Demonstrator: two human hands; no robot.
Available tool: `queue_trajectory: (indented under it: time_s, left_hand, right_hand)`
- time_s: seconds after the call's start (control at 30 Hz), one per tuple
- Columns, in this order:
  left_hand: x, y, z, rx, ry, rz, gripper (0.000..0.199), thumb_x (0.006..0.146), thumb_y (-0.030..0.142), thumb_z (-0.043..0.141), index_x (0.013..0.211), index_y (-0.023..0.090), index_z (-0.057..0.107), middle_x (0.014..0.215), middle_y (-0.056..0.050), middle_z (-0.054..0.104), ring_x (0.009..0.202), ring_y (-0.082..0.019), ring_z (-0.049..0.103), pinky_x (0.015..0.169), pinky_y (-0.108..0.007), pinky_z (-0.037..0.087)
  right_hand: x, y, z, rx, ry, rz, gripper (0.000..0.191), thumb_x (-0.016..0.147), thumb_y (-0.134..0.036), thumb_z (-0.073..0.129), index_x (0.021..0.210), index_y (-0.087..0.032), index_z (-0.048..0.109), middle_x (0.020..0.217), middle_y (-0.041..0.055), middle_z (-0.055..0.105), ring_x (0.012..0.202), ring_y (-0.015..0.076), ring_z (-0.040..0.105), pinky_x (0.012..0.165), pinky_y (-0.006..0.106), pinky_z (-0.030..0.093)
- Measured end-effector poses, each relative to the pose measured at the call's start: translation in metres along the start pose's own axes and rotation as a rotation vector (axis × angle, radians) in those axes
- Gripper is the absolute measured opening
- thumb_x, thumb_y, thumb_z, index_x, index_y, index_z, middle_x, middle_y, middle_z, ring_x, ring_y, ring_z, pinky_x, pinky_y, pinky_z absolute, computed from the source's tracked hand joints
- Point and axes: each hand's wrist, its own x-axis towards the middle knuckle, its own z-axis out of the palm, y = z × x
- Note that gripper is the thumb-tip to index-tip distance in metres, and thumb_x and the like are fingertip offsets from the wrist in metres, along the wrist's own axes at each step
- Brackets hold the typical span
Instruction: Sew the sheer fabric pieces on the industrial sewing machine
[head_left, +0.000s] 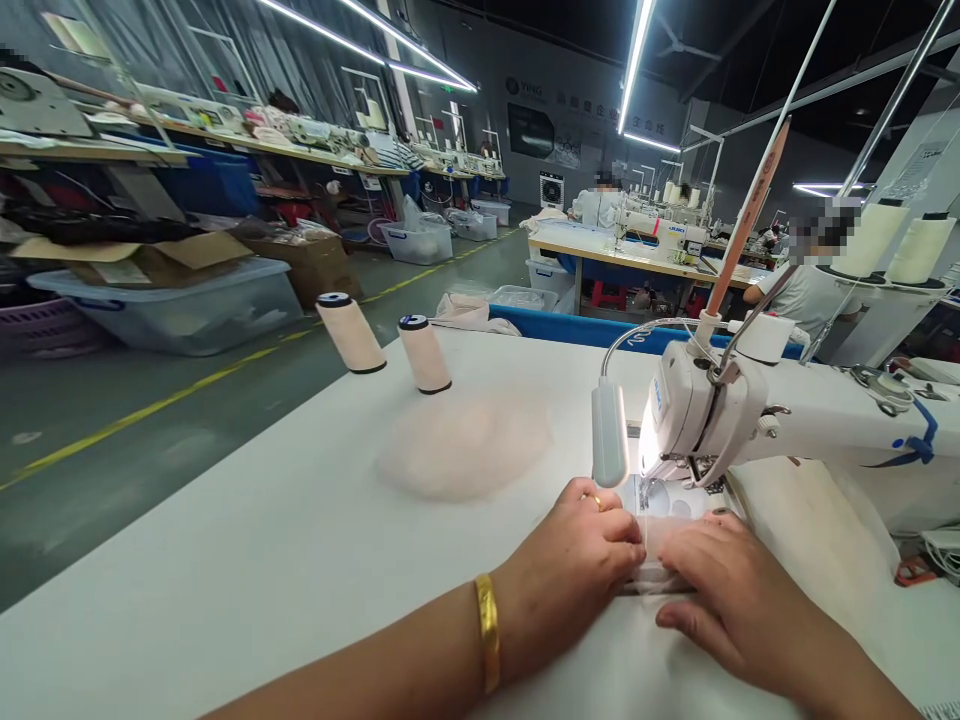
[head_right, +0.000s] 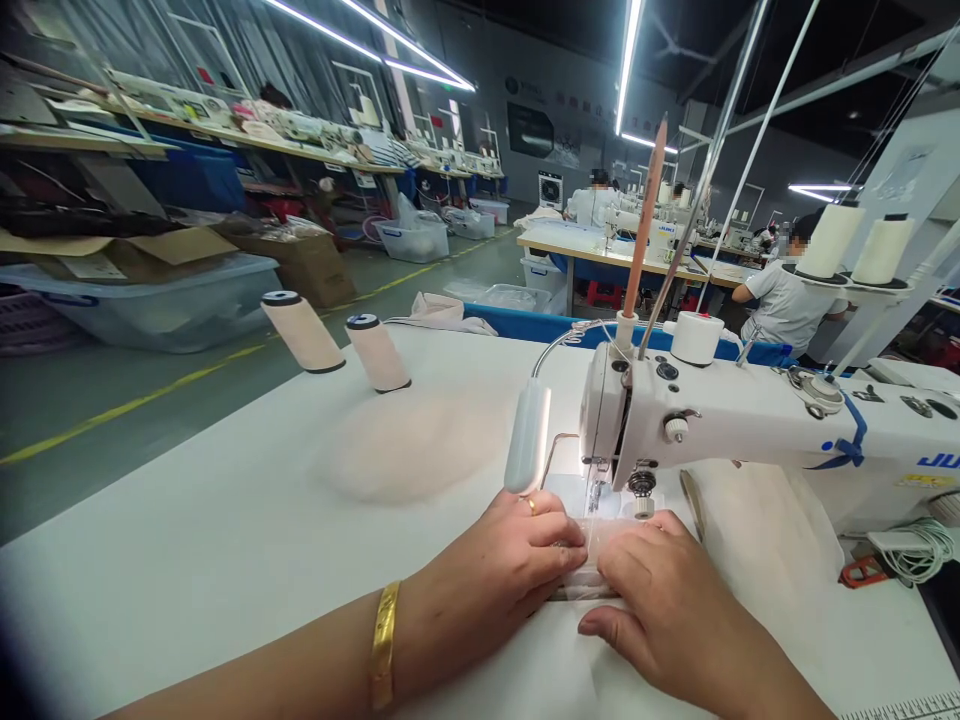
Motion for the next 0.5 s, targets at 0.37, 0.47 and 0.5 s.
queue_trajectory:
  time_s: [0.37, 0.47, 0.5]
  left_hand:
    - [0.006, -0.0078, -0.003, 0.061, -0.07, -0.015, 0.019, 0.094, 0.01, 0.058, 0.087, 0.021, 0.072, 0.091, -0.003, 0.075, 0.087, -0.021, 0.064, 0.077, -0.037, 0.036]
    - [0.0052, -0.0087, -0.0038, 0.069, -0.072, -0.002, 0.02, 0.095, 0.011, 0.058, 0.09, 0.022, 0.073, 0.087, -0.004, 0.074, 0.086, -0.021, 0.063, 0.08, -0.037, 0.037]
    - [0.0051, -0.0087, -0.0041, 0.071, -0.071, -0.004, 0.021, 0.095, 0.01, 0.057, 0.091, 0.023, 0.073, 0.086, -0.004, 0.074, 0.085, -0.021, 0.063, 0.081, -0.037, 0.037]
  right_hand:
    - [0.002, 0.0057, 0.0063, -0.065, 0.076, -0.026, 0.014, 0.104, -0.029, 0.057, 0.116, -0.022, 0.059, 0.116, 0.0073, 0.07, 0.102, 0.0266, 0.063, 0.089, 0.041, 0.044]
    - [0.0024, 0.005, 0.0076, -0.089, 0.087, -0.052, 0.017, 0.104, -0.029, 0.056, 0.119, -0.022, 0.059, 0.116, 0.0085, 0.071, 0.102, 0.0273, 0.064, 0.089, 0.042, 0.045]
    - [0.0025, 0.0051, 0.0081, -0.096, 0.089, -0.058, 0.017, 0.104, -0.029, 0.056, 0.119, -0.022, 0.06, 0.116, 0.0086, 0.071, 0.102, 0.0274, 0.064, 0.089, 0.042, 0.045]
